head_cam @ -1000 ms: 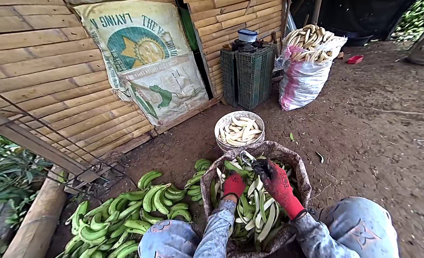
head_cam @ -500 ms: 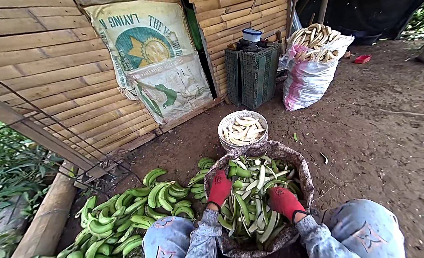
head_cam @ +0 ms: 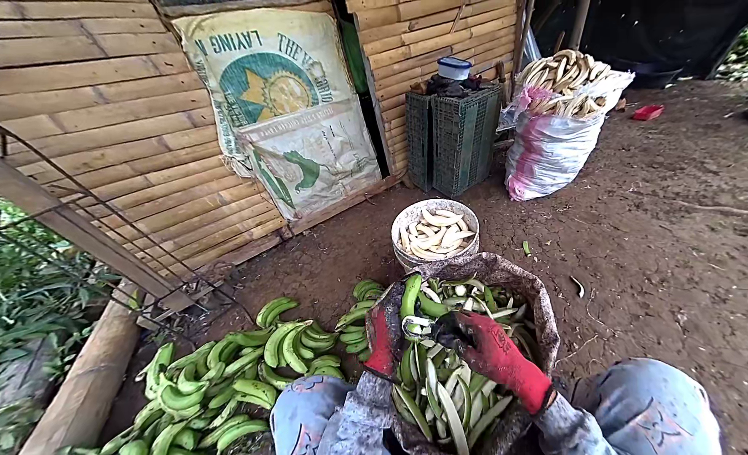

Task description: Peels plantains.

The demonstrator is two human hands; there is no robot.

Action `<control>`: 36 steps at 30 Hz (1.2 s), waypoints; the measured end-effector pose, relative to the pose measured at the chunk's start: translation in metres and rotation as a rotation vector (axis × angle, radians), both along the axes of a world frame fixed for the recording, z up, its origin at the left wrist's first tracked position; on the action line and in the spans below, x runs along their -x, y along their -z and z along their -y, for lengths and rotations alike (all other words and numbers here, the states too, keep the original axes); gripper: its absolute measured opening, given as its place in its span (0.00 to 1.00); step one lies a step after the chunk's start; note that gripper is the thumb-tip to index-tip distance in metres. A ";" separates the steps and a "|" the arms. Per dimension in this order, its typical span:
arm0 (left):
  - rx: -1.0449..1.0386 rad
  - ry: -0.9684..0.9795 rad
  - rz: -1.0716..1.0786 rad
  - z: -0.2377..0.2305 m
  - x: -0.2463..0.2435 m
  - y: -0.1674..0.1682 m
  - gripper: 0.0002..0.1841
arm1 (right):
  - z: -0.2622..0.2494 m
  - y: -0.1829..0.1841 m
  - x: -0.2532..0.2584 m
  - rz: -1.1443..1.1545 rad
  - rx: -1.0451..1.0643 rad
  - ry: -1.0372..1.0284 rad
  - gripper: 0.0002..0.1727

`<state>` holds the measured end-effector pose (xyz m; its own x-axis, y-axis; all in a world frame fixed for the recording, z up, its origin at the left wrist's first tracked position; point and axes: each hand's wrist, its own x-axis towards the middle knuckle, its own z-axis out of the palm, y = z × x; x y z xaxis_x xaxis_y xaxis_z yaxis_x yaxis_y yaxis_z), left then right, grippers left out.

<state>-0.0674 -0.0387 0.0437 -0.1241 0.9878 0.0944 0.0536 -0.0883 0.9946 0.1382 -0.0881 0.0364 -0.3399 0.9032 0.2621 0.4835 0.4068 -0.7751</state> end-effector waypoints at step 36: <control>0.206 0.216 0.421 0.019 -0.001 0.017 0.23 | -0.011 -0.007 -0.002 0.219 0.043 0.371 0.23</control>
<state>-0.0667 -0.0575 0.0263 0.0997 0.9878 -0.1194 -0.3526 0.1472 0.9241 0.1398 -0.0775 0.0429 -0.0334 0.9832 0.1797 0.7459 0.1442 -0.6503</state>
